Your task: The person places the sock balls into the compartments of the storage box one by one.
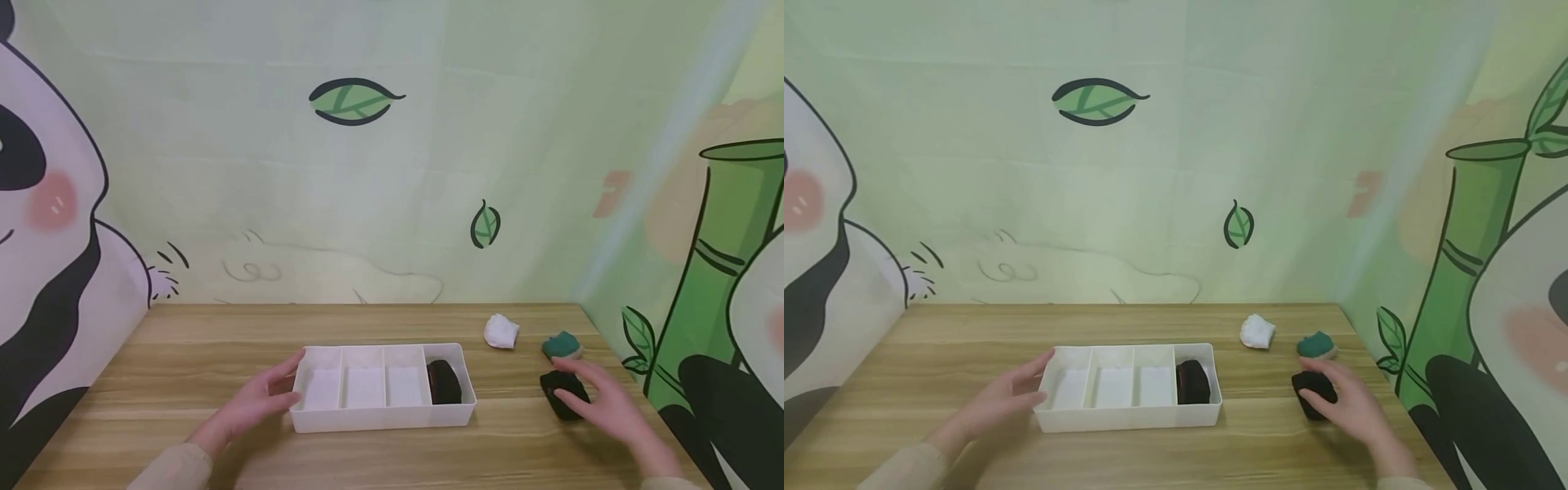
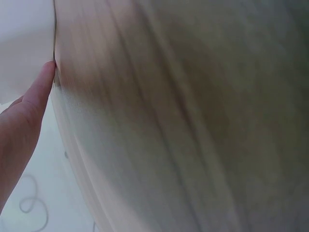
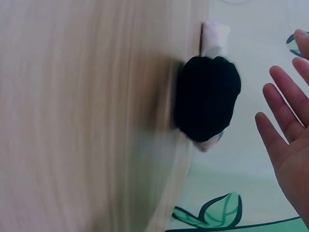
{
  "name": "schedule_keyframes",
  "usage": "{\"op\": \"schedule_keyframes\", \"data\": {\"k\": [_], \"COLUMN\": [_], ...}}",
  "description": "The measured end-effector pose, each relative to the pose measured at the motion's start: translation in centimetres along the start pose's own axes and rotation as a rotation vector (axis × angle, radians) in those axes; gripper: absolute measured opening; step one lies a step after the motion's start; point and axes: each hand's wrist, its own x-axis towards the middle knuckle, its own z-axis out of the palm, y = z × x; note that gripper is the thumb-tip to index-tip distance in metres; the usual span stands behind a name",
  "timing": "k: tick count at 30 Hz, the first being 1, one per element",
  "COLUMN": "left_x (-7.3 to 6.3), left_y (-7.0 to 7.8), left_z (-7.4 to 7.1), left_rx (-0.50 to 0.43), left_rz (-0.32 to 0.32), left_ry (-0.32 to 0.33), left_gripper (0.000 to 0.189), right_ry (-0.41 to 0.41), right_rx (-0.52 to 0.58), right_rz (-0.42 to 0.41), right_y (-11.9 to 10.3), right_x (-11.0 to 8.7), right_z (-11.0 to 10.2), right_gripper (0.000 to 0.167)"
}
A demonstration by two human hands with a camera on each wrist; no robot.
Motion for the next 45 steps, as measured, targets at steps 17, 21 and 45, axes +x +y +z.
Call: {"op": "schedule_keyframes", "data": {"k": [17,21,45], "left_x": [0.1,0.1,0.0], "left_y": [0.0,0.0,-0.2], "left_z": [0.1,0.1,0.2], "left_rx": [0.0,0.014,-0.012], "left_rz": [0.027,0.016,0.02], "left_ry": [-0.001,0.007,0.009], "left_gripper": [0.075,0.075,0.076], "right_ry": [-0.181,-0.222,-0.325], "right_rx": [0.046,0.048,0.141], "right_rz": [0.031,0.044,0.027], "right_y": [2.9,3.2,4.9], "right_x": [-0.9,-0.8,-0.7], "right_z": [-0.6,-0.7,0.0], "right_gripper": [0.083,0.084,0.085]}}
